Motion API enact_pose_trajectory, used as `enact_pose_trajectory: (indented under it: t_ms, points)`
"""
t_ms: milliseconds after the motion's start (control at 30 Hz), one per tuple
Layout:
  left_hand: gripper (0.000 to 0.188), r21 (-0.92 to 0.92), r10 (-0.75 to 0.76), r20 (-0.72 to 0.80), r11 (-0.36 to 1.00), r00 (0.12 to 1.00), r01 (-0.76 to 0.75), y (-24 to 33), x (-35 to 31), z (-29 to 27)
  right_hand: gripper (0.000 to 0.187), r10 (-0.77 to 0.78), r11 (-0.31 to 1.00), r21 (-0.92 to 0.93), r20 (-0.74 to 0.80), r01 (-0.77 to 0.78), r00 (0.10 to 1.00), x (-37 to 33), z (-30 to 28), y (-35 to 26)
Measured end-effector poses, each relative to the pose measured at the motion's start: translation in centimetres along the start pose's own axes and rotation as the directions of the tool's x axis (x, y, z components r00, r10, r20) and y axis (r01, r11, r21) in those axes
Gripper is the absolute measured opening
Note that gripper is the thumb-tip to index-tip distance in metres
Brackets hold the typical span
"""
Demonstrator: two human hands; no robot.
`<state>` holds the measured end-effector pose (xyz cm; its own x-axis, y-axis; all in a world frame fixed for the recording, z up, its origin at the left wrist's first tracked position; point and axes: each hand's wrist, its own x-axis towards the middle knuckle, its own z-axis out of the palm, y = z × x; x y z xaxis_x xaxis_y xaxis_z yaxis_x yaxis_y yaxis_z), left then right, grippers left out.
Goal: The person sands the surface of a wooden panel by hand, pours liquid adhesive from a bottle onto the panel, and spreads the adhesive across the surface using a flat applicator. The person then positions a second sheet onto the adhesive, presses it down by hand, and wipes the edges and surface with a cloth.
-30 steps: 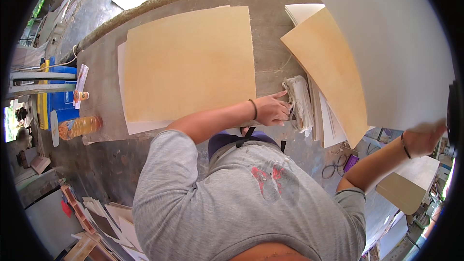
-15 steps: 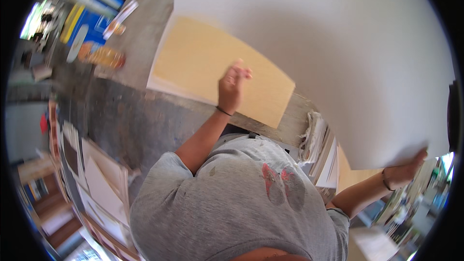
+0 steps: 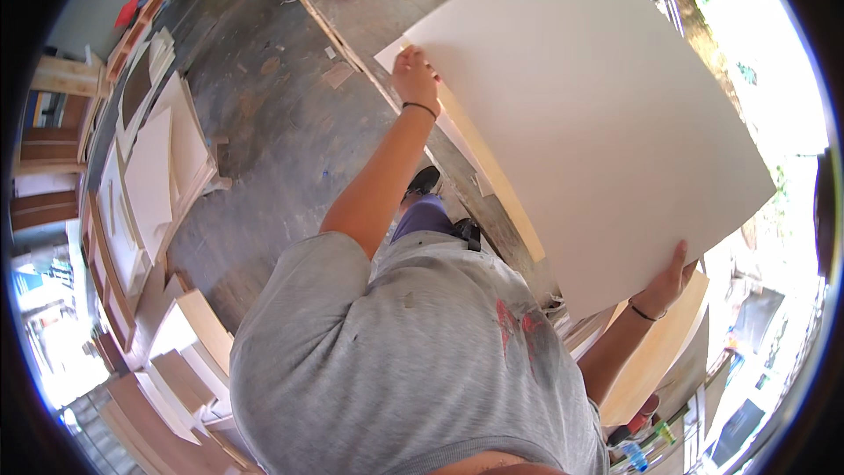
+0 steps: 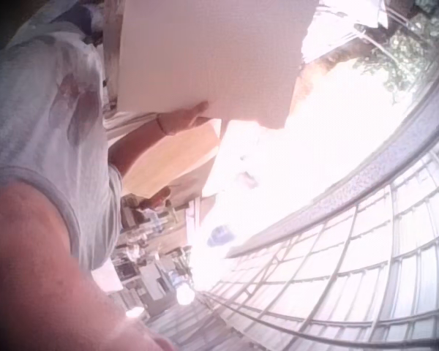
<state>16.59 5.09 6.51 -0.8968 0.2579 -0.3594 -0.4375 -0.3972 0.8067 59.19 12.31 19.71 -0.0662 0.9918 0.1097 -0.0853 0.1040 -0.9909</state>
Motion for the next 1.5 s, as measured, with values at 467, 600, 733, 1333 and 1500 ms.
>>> enact_pose_trajectory:
  t_ms: [467,600,733,1333,1500]
  points:
    - [0.025,0.467,0.204,-0.274,0.882,0.94,-0.055,-2.6,5.7,-1.2,0.044,0.088,0.961,0.252,0.105,-0.112,0.991,-0.8,3.2,4.2]
    - [0.021,0.398,0.143,-0.313,0.918,0.939,-0.007,-3.8,8.3,-2.8,0.043,0.076,0.977,0.193,0.071,-0.088,0.995,-0.7,5.1,3.7]
    - [0.019,0.505,0.165,-0.33,0.863,0.929,0.027,-3.1,7.6,-1.9,0.043,0.092,0.979,0.176,0.06,-0.101,0.994,-0.5,5.3,3.6]
    - [0.044,0.656,-0.016,0.019,0.755,1.0,-0.001,-1.9,11.8,-2.5,0.043,0.115,0.98,0.156,0.077,-0.126,0.99,-0.2,5.7,2.5]
    - [0.047,0.803,-0.15,0.128,0.596,0.98,-0.014,0.7,10.8,-3.2,0.045,0.094,0.99,0.095,0.096,-0.103,0.991,0.5,5.5,2.8]
